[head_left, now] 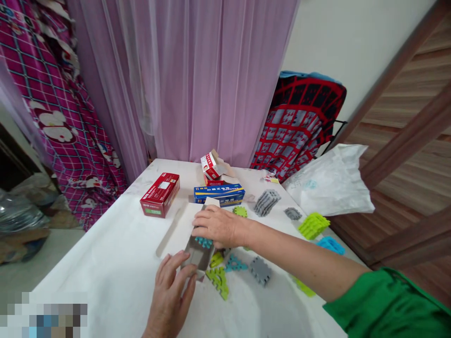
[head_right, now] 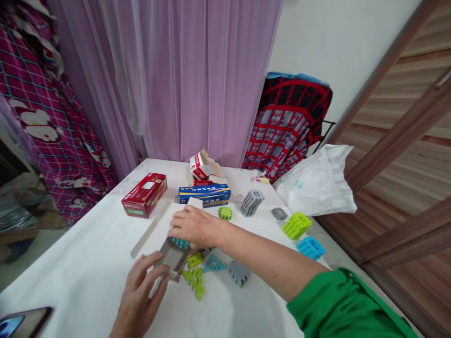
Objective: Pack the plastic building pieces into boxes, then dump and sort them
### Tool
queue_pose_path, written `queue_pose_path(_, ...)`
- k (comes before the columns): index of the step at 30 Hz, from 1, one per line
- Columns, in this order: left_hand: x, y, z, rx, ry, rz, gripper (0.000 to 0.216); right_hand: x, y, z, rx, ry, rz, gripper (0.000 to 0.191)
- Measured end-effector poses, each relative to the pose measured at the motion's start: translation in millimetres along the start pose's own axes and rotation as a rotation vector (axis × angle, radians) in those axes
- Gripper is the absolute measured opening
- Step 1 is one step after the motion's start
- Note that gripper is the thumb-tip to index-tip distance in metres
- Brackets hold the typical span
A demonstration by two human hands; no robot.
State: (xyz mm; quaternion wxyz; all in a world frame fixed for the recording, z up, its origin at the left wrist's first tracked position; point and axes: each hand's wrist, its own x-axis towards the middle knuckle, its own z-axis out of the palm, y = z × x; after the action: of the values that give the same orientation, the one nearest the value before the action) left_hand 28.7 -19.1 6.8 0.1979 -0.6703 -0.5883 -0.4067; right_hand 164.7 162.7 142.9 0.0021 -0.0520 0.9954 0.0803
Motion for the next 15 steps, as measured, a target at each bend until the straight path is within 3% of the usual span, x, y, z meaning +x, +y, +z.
queue_pose_path(3,-0.1,-0.2,-1.1,0.004,-0.011,-0.006,0.021,-14.1,5.6,-5.9,0.033,0.047,0.071,0.061)
queue_pose_path(7,1.4,-1.1,-1.1,0.003,-0.005,0.001,0.020,-68.7,16.7,-13.1,0.077,0.153,0.357,0.060)
queue_pose_path(11,0.7,-7.7,2.0,-0.020,0.025,0.049,0.019,-167.1,26.3,-8.5,0.044,0.102,0.723,0.049)
queue_pose_path(15,-9.5,-29.1,15.4,-0.077,0.047,0.110,0.021,-279.2,21.6,-4.7,-0.013,0.023,1.273,0.038)
